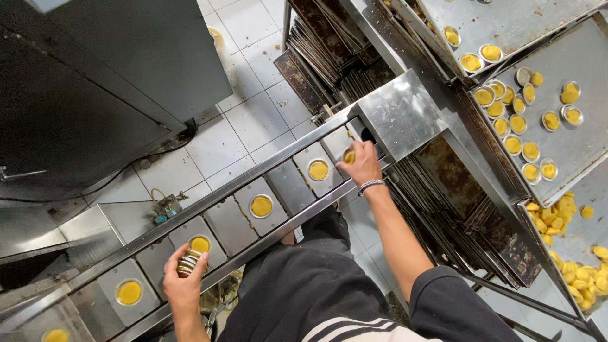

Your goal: The person places small yellow pastries into metal molds on a conveyor belt and then transfers the filled molds onto large trays, arranging them in rows.

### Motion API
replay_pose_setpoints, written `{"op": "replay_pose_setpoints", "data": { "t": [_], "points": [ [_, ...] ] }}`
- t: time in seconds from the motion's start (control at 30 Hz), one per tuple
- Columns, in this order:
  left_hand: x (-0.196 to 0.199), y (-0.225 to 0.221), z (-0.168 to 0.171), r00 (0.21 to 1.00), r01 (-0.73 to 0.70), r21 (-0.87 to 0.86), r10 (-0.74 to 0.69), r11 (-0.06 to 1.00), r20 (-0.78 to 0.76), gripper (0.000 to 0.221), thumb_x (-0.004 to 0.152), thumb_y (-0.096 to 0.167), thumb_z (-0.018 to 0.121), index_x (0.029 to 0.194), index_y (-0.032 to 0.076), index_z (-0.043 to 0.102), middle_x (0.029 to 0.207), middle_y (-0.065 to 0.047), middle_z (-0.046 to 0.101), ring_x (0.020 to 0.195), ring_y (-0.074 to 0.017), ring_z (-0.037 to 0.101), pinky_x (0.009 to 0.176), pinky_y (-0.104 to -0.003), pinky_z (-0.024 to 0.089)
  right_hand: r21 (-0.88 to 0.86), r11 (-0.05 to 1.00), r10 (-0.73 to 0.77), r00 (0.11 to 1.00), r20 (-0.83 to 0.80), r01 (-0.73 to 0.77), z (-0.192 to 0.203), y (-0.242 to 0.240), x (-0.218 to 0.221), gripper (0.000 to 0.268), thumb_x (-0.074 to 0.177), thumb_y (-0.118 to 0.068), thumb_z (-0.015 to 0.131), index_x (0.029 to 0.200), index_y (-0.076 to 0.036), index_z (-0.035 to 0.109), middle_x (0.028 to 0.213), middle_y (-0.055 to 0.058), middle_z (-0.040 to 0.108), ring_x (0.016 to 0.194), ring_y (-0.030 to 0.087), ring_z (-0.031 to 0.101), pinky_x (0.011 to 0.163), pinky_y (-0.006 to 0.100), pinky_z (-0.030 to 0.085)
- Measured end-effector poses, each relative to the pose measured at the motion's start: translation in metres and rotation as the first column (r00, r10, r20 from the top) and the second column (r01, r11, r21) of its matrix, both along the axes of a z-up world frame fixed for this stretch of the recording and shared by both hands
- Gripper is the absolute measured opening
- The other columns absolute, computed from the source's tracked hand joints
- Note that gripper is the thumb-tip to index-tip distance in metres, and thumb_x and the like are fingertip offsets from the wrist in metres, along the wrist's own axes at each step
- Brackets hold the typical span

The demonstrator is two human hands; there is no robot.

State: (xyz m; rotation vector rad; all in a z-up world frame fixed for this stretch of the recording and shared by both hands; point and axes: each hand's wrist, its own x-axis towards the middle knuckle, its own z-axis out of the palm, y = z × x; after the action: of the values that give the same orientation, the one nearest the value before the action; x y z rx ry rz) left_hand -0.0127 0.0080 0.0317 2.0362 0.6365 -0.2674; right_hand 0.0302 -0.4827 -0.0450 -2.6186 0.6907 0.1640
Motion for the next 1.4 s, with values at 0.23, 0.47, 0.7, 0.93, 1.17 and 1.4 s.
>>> {"op": "replay_pose_setpoints", "data": {
  "t": [0.23,0.47,0.7,0.93,1.17,1.4],
  "points": [
    [0.008,-0.006,0.01,0.972,-0.228,-0.565,0.219,0.793,-0.086,0.047,0.094,0.018,0.066,0.14,0.007,0.058,0.118,-0.012,0.063,0.093,-0.0293,0.064,0.074,-0.042,0.054,-0.208,0.975,0.095,0.99,0.101,-0.073,-0.027,-0.036,0.019,0.067,0.076,-0.038,0.092,0.123,-0.006,0.054,0.116,0.017,0.052,0.108,0.037,0.057,0.088,0.049,0.056],
    [-0.005,0.011,-0.033,0.982,-0.098,-0.897,0.188,0.431,-0.017,0.069,0.09,0.04,0.07,0.146,0.005,0.051,0.127,-0.022,0.063,0.105,-0.0371,0.065,0.079,-0.042,0.056,-0.155,0.965,0.226,0.969,0.099,-0.21,-0.04,-0.037,0.011,0.075,0.076,-0.05,0.088,0.129,-0.007,0.056,0.122,0.018,0.059,0.108,0.034,0.058,0.091,0.049,0.054],
    [0.016,-0.022,-0.01,0.993,-0.1,-0.89,0.106,0.446,-0.059,0.08,0.078,0.021,0.074,0.15,0.001,0.046,0.126,-0.025,0.063,0.107,-0.0385,0.065,0.085,-0.045,0.056,-0.138,0.948,0.302,0.948,0.1,-0.288,-0.036,-0.014,0.0,0.064,0.077,-0.037,0.089,0.128,-0.009,0.06,0.118,0.013,0.064,0.101,0.028,0.061,0.087,0.043,0.052],
    [0.052,-0.097,0.003,0.971,-0.203,-0.808,0.009,0.553,-0.238,0.071,0.076,0.012,0.068,0.142,-0.005,0.047,0.13,-0.033,0.061,0.107,-0.0423,0.063,0.093,-0.049,0.053,0.001,0.927,0.372,0.92,0.127,-0.375,-0.028,0.005,-0.013,0.042,0.09,-0.034,0.076,0.119,-0.008,0.061,0.113,0.009,0.064,0.101,0.022,0.061,0.092,0.035,0.054],
    [0.08,-0.241,-0.04,0.979,0.186,-0.534,-0.204,0.825,0.026,0.069,0.064,0.016,0.094,0.126,0.01,0.066,0.11,-0.014,0.073,0.096,-0.0228,0.07,0.083,-0.036,0.057,0.17,0.868,0.392,0.854,0.342,-0.467,-0.008,-0.061,-0.023,0.033,0.09,-0.028,0.076,0.12,-0.016,0.068,0.118,0.007,0.065,0.116,0.028,0.065,0.1,0.039,0.052],
    [0.09,-0.417,-0.123,0.66,0.678,0.167,-0.693,0.716,0.29,0.08,0.059,0.017,0.089,0.131,0.007,0.055,0.115,-0.017,0.064,0.109,-0.0392,0.064,0.096,-0.051,0.049,0.276,0.85,0.291,0.836,0.466,-0.45,0.085,-0.189,-0.011,0.026,0.09,-0.021,0.078,0.114,-0.016,0.075,0.114,0.002,0.073,0.113,0.022,0.07,0.101,0.035,0.054]
  ]
}}
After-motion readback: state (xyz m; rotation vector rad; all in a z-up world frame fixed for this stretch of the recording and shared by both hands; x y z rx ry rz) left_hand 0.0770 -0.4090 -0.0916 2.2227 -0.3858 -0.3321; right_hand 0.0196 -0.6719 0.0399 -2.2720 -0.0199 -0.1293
